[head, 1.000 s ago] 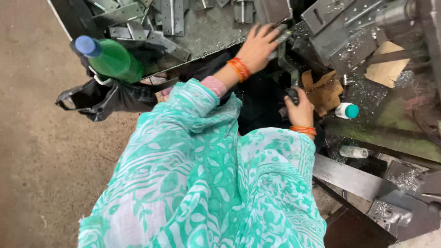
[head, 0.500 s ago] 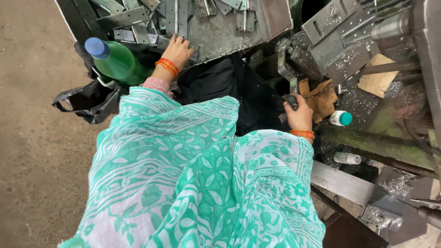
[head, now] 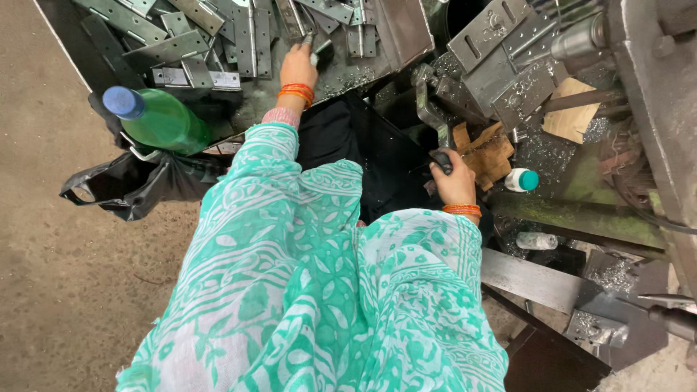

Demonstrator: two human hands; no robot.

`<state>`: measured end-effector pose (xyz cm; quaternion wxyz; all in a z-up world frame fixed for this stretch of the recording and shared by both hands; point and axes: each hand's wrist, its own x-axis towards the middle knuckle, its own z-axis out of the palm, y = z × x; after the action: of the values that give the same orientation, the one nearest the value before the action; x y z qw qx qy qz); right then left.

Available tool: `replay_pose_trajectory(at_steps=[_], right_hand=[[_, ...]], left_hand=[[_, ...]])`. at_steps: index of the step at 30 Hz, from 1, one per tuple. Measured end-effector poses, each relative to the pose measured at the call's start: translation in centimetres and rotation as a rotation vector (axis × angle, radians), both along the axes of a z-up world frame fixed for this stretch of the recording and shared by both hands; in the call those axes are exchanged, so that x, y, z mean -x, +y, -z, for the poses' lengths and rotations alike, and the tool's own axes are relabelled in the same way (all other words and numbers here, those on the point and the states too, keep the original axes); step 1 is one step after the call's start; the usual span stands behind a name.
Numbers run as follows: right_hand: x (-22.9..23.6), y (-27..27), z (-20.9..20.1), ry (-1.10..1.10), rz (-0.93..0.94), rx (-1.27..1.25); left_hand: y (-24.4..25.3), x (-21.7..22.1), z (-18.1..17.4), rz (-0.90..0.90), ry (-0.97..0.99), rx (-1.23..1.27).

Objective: The person repeatedly picks up metal brackets from a bin, places them into a press machine, and operates the lever to process them. The person then removes the processed brackets and places them into a separate bin, repeating this cycle continuously.

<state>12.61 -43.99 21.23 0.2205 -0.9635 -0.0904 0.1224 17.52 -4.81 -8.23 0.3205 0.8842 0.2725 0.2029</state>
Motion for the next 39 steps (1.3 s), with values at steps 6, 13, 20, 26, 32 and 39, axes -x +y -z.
replay_pose_trajectory(at_steps=[6, 13, 20, 26, 32, 39], right_hand=[[0.2, 0.1, -0.5, 0.009, 0.009, -0.017], [0.3, -0.1, -0.1, 0.001, -0.003, -0.051], [0.1, -0.2, -0.1, -0.014, -0.024, -0.056], [0.5, 0.8, -1.7, 0.007, 0.006, -0.052], [0.6, 0.6, -1.8, 0.213, 0.179, -0.142], [-0.3, -1.4, 1.7, -0.044, -0.006, -0.05]], left_hand=[[0.5, 3.6, -1.0, 0.032, 0.104, -0.192], [-0.7, 4.4, -3.4, 0.023, 0.136, -0.227], [-1.4, 4.8, -2.5, 0.129, 0.044, -0.381], [-2.9, 3.0, -2.4, -0.088, -0.054, -0.024], [-6.8, 0.0, -11.8, -0.144, -0.336, 0.804], [-20.4, -3.6, -23.8, 0.466, -0.289, 0.255]])
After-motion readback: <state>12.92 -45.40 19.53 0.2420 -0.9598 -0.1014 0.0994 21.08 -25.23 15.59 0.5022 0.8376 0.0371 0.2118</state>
